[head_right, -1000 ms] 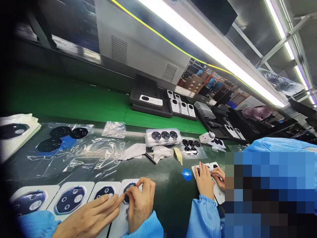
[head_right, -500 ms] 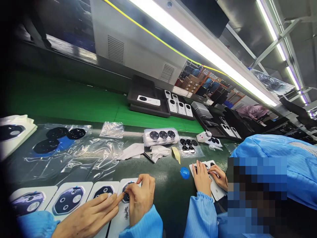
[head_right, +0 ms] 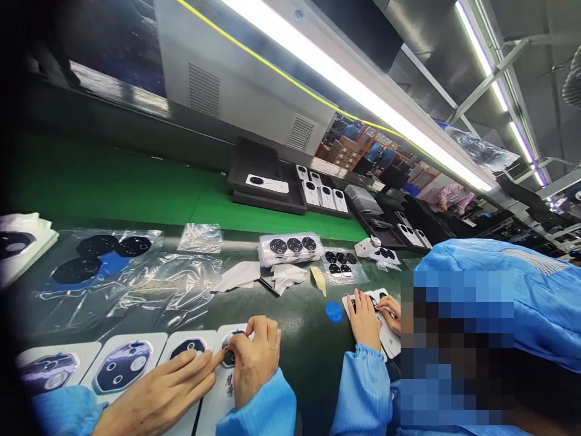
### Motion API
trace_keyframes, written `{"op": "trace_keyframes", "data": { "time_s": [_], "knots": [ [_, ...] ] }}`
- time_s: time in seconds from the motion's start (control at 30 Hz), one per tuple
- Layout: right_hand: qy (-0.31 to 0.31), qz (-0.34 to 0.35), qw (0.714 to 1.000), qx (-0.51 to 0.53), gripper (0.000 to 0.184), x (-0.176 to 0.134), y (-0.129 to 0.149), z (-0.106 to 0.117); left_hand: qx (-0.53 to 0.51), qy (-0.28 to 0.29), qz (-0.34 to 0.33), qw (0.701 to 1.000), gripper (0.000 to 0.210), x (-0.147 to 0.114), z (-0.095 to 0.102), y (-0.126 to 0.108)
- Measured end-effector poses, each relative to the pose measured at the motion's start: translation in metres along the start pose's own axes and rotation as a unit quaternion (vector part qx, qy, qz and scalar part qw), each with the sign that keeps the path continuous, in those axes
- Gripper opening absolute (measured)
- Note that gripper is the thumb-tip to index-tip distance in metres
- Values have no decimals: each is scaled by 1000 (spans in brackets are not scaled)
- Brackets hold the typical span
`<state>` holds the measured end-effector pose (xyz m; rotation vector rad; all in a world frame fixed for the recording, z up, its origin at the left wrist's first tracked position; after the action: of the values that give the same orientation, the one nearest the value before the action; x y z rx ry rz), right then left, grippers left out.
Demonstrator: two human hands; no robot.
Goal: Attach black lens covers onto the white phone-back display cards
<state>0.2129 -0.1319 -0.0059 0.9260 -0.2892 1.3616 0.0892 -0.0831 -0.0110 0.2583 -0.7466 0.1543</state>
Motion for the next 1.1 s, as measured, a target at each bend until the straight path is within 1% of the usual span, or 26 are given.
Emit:
{"op": "trace_keyframes", "data": {
  "time_s": [0.1, 0.2, 0.23, 0.33, 0.37, 0.43, 0.53, 0.63, 0.7, 0.77, 0.83, 0.87, 0.9, 0.97, 1.03, 1.1],
  "knots": [
    [4, 5, 1000, -12, 24, 1, 1, 4, -1, -4, 0, 1000, 55, 3, 1, 0],
    [52, 24, 998, -30, 23, 3, 2, 6, 0, -5, 0, 1000, 56, 3, 1, 1],
    [54, 19, 998, -34, 22, 4, 2, 7, -2, -6, 0, 1000, 55, 3, 1, 1],
    [23, 22, 999, -40, 23, 5, 3, 9, -6, -10, -3, 1000, 51, 0, -1, 0],
    [21, 27, 999, -42, 23, 5, 4, 9, -3, -9, -5, 1000, 49, -1, -2, 0],
    [36, 33, 998, -46, 23, 4, 4, 8, 6, -7, -14, 1000, 45, -3, -2, -1],
    [64, 9, 996, -55, 21, 0, 1, 4, 14, 12, -21, 1000, 39, -5, -3, -2],
    [79, -13, 995, -51, 21, -2, -4, 3, 10, 28, -20, 999, 35, -7, -5, -2],
    [95, -42, 994, -19, 20, -1, -9, 5, -4, 22, -27, 999, 36, -9, -7, -1],
    [92, -101, 990, 39, 19, 2, -13, 13, -18, 10, -37, 999, 37, -12, -9, -1],
    [67, -182, 973, 127, 19, 4, -13, 25, -28, -1, -46, 999, 38, -15, -12, 0],
    [52, -227, 956, 177, 19, 4, -12, 31, -32, -4, -48, 998, 38, -17, -14, 0],
    [44, -269, 935, 227, 18, 2, -9, 35, -36, -7, -48, 998, 39, -18, -15, 1],
    [47, -337, 886, 315, 14, -4, 0, 38, -44, -6, -39, 998, 40, -20, -17, 2],
    [65, -374, 845, 376, 12, -11, 9, 38, -53, 2, -23, 998, 38, -24, -17, 4],
    [88, -382, 824, 408, 22, -18, 16, 37, -60, 20, -7, 998, 34, -31, -14, 8]
  ]
}}
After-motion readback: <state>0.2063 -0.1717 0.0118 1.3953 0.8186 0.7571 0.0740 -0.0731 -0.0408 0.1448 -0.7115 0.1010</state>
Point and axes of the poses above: each hand's wrist, its own x-axis towards the middle knuckle, its own z-axis out of the back of the hand, y = z × x, the point moved 3 cm from there along x, towards the middle knuckle, and after that the axes turned 7 degrees about x, right-handed, at the moved point
